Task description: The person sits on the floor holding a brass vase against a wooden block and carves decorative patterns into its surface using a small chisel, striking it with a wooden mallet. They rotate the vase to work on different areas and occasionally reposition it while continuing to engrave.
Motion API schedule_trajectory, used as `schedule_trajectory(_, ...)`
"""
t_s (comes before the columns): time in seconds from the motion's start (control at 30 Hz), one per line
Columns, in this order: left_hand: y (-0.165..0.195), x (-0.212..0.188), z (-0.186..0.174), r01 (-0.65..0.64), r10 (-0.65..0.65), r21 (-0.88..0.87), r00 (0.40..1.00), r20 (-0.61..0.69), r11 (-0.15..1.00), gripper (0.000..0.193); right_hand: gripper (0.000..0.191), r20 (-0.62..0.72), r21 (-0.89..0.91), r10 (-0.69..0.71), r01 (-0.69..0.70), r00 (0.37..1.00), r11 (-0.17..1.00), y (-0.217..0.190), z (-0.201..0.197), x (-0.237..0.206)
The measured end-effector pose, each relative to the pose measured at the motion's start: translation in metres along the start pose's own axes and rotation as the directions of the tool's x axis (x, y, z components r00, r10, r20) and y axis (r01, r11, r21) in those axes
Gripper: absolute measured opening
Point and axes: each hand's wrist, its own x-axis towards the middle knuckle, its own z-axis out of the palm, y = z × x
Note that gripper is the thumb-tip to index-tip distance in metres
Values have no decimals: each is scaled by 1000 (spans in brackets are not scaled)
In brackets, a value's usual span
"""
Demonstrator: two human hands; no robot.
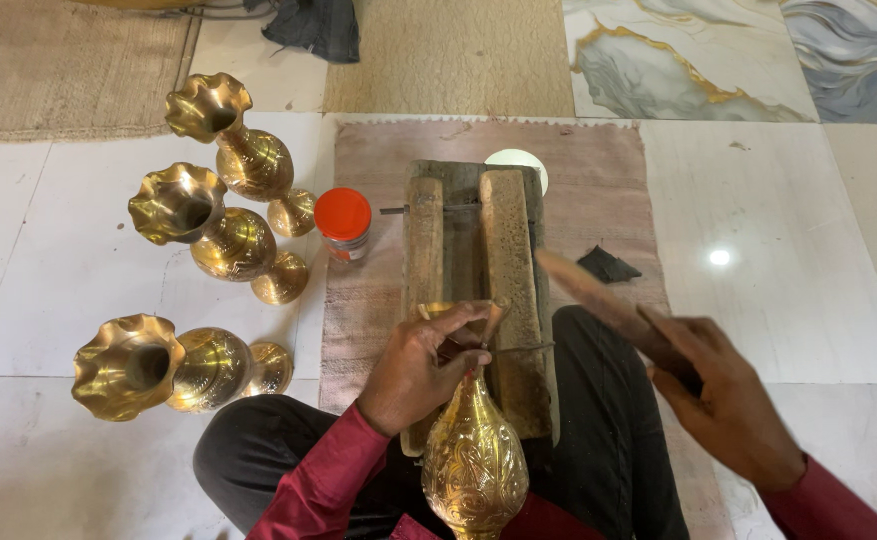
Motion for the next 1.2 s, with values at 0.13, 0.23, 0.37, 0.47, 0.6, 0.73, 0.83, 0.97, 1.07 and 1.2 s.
schedule_trajectory(0.13,0,2,0,23,-23,-2,999,24,1000,51,68,-47,224,-42,52,998,973,-11,-15,21)
schedule_trajectory(0.23,-1,3,0,-1,0,19,999,34,1000,51,67,-91,310,-199,217,976,926,-17,-21,33)
schedule_trajectory(0.37,-2,5,0,37,-42,82,997,58,996,50,67,-45,-183,-394,380,918,907,-18,-29,44)
schedule_trajectory(0.47,-1,8,0,54,-59,80,996,60,995,49,70,-47,96,-106,110,993,989,-17,-29,48)
schedule_trajectory(0.6,4,9,0,88,-96,113,993,68,990,51,72,3,-377,-476,442,880,814,-20,-31,46)
schedule_trajectory(0.73,5,9,-2,67,-72,56,994,88,996,49,67,-120,-213,-334,304,935,928,-24,-35,38)
schedule_trajectory(0.83,4,11,-3,24,-25,11,996,82,1000,51,66,-112,103,-171,182,979,978,-25,-36,38)
schedule_trajectory(0.97,3,10,-3,1,1,-38,998,69,999,51,66,-105,-183,-377,355,920,917,-24,-36,39)
schedule_trajectory(1.07,3,7,-4,87,-86,-6,993,83,996,53,66,-154,36,-241,250,958,968,-25,-35,40)
schedule_trajectory(1.2,2,9,-4,85,-87,25,992,95,996,50,64,-8,-614,-397,309,918,726,-28,-39,40)
